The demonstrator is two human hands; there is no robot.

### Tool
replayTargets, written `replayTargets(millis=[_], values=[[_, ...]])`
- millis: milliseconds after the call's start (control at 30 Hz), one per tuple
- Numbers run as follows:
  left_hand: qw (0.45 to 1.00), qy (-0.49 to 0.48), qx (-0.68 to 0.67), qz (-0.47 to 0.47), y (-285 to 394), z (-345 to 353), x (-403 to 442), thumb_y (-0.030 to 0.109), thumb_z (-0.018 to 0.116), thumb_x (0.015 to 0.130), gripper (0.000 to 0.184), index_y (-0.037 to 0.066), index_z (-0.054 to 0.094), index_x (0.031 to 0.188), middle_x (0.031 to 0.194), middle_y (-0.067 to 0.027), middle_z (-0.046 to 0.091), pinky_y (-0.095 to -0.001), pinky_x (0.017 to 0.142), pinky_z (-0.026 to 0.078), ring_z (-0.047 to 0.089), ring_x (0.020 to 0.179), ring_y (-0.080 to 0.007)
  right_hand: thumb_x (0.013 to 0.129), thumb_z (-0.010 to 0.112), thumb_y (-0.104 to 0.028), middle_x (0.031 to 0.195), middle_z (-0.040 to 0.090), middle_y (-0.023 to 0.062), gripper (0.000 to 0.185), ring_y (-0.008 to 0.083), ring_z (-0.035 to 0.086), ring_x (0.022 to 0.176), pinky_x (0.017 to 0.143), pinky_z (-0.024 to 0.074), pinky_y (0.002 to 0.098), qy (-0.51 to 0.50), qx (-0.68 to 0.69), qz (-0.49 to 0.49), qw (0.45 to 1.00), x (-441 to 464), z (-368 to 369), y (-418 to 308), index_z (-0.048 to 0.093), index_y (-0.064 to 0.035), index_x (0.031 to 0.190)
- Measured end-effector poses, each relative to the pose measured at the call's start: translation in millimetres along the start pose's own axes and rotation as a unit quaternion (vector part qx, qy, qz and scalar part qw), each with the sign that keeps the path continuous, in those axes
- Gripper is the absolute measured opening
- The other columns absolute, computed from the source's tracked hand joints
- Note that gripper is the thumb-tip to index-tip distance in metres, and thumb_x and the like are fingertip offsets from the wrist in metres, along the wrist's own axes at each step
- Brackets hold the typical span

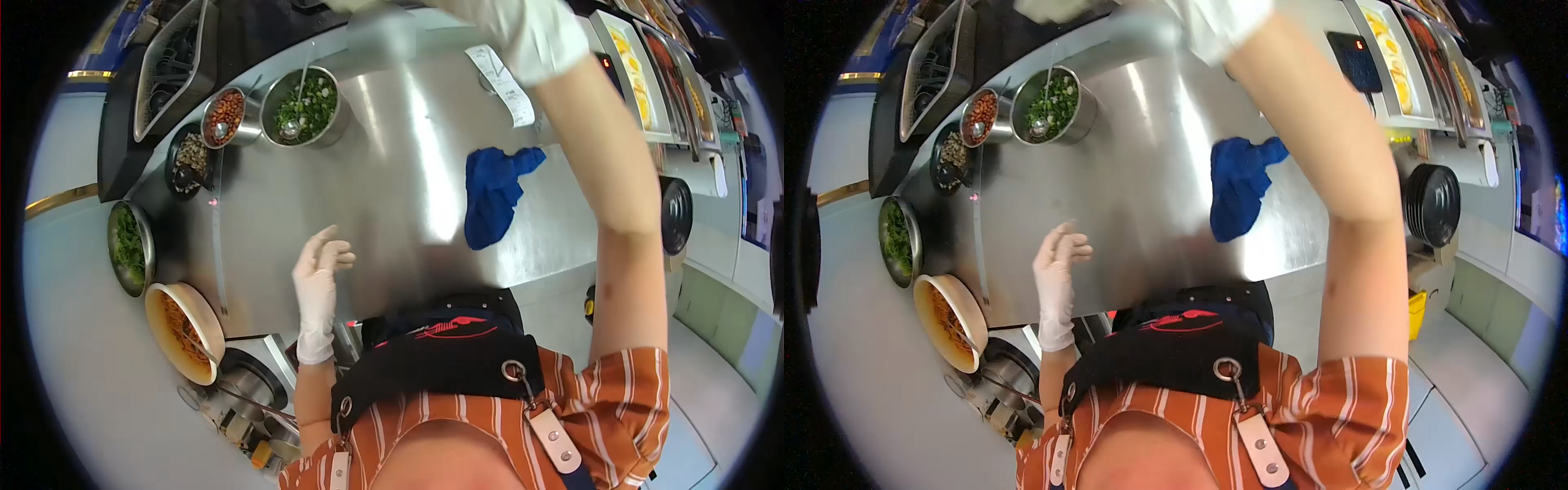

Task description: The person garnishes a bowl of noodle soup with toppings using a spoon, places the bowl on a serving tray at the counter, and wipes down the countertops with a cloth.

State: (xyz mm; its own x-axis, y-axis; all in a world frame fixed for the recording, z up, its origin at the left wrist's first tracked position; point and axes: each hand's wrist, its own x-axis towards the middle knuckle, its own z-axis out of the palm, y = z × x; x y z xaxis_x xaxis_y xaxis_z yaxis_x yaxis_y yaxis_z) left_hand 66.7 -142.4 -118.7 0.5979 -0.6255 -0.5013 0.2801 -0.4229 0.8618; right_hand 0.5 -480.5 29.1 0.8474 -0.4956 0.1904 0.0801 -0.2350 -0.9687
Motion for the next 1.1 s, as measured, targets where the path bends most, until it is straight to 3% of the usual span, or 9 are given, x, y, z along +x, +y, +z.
replayTargets(millis=[200, 233, 300, 367, 400, 533, 733, 967, 1100], values=[[0.976, -0.142, 0.144, 0.085, -69, 53, 13, 0.014, 0.054, 0.094, 0.03, -0.006, 0.058, 0.117, 0.095, -0.01, 0.064, -0.0289, 0.074, 0.052, 0.063, 0.079, -0.0161, 0.095, 0.058, -0.03, 0.079, 0.062, -0.0002, 0.03, 0.0072, 0.055, 0.074, 0.065, 0.047, 0.0272, 0.156, -0.073, 0.263, 0.949, -166, -2, 81, 0.068, -0.0049, 0.109], [0.951, -0.157, 0.216, 0.156, -76, 70, 21, 0.013, 0.054, 0.094, 0.03, -0.006, 0.058, 0.117, 0.096, -0.0117, 0.065, -0.0298, 0.076, 0.052, 0.064, 0.079, -0.0177, 0.093, 0.061, -0.025, 0.081, 0.066, 0.0042, 0.03, 0.0096, 0.058, 0.076, 0.069, 0.0486, 0.0289, 0.165, -0.099, 0.27, 0.943, -200, -6, 120, 0.066, -0.0041, 0.114], [0.885, -0.16, 0.28, 0.337, -87, 112, 30, 0.014, 0.055, 0.093, 0.031, -0.004, 0.058, 0.117, 0.103, -0.0171, 0.066, -0.0356, 0.079, 0.052, 0.065, 0.084, -0.0255, 0.089, 0.057, -0.02, 0.103, 0.063, 0.0218, 0.032, 0.038, 0.061, 0.097, 0.086, 0.0486, 0.0437, 0.17, -0.36, 0.195, 0.897, -254, 1, 162, 0.061, -0.0047, 0.117], [0.898, -0.334, 0.253, 0.131, -48, 157, 26, 0.019, 0.06, 0.086, 0.032, -0.003, 0.06, 0.109, 0.099, -0.0215, 0.064, -0.0453, 0.082, 0.05, 0.063, 0.091, -0.0368, 0.082, 0.064, -0.018, 0.126, 0.05, 0.0218, 0.06, 0.0406, 0.052, 0.112, 0.089, 0.0481, 0.0456, 0.132, -0.488, 0.189, 0.842, -288, 12, 174, 0.043, -0.011, 0.138], [0.817, -0.305, 0.397, 0.286, -57, 175, 28, 0.026, 0.062, 0.085, 0.036, -0.003, 0.06, 0.105, 0.089, -0.0213, 0.062, -0.0455, 0.08, 0.051, 0.063, 0.087, -0.0378, 0.077, 0.069, -0.018, 0.131, 0.045, 0.0216, 0.069, 0.0407, 0.048, 0.116, 0.09, 0.0477, 0.0463, 0.102, -0.513, 0.199, 0.829, -297, 13, 180, 0.041, -0.0114, 0.14], [0.716, -0.25, 0.566, 0.322, -95, 213, 30, 0.038, 0.08, 0.068, 0.062, 0.001, 0.054, 0.111, 0.101, -0.0164, 0.055, -0.0413, 0.076, 0.053, 0.062, 0.09, -0.0332, 0.069, 0.077, -0.022, 0.113, 0.055, 0.0169, 0.068, 0.0337, 0.054, 0.104, 0.083, 0.0481, 0.0434, 0.125, -0.538, 0.216, 0.805, -309, 26, 196, 0.052, -0.0074, 0.13], [0.712, -0.235, 0.547, 0.372, -132, 224, 67, 0.016, 0.049, 0.091, 0.015, 0.005, 0.053, 0.101, 0.09, -0.0178, 0.062, -0.0456, 0.062, 0.053, 0.066, 0.072, -0.0346, 0.072, 0.074, -0.029, 0.081, 0.064, 0.0122, 0.031, 0.0281, 0.063, 0.066, 0.059, 0.0483, 0.0411, 0.116, -0.551, 0.227, 0.795, -305, 42, 235, 0.056, -0.0076, 0.085], [0.716, -0.28, 0.535, 0.35, -128, 165, 65, 0.016, 0.047, 0.092, 0.013, 0.005, 0.053, 0.096, 0.082, -0.0168, 0.064, -0.0467, 0.061, 0.052, 0.065, 0.072, -0.0357, 0.073, 0.072, -0.034, 0.068, 0.063, 0.0125, 0.03, 0.0291, 0.063, 0.061, 0.059, 0.0489, 0.0422, 0.069, -0.487, 0.149, 0.858, -309, 67, 223, 0.058, -0.0074, 0.073], [0.793, -0.237, 0.456, 0.327, -125, 127, 50, 0.016, 0.054, 0.089, 0.012, 0.005, 0.055, 0.095, 0.081, -0.0186, 0.063, -0.0473, 0.063, 0.051, 0.064, 0.075, -0.0388, 0.076, 0.07, -0.028, 0.077, 0.065, 0.0161, 0.027, 0.0329, 0.064, 0.073, 0.07, 0.0513, 0.0416, 0.101, -0.346, 0.185, 0.914, -289, 89, 208, 0.063, -0.0024, 0.084]])
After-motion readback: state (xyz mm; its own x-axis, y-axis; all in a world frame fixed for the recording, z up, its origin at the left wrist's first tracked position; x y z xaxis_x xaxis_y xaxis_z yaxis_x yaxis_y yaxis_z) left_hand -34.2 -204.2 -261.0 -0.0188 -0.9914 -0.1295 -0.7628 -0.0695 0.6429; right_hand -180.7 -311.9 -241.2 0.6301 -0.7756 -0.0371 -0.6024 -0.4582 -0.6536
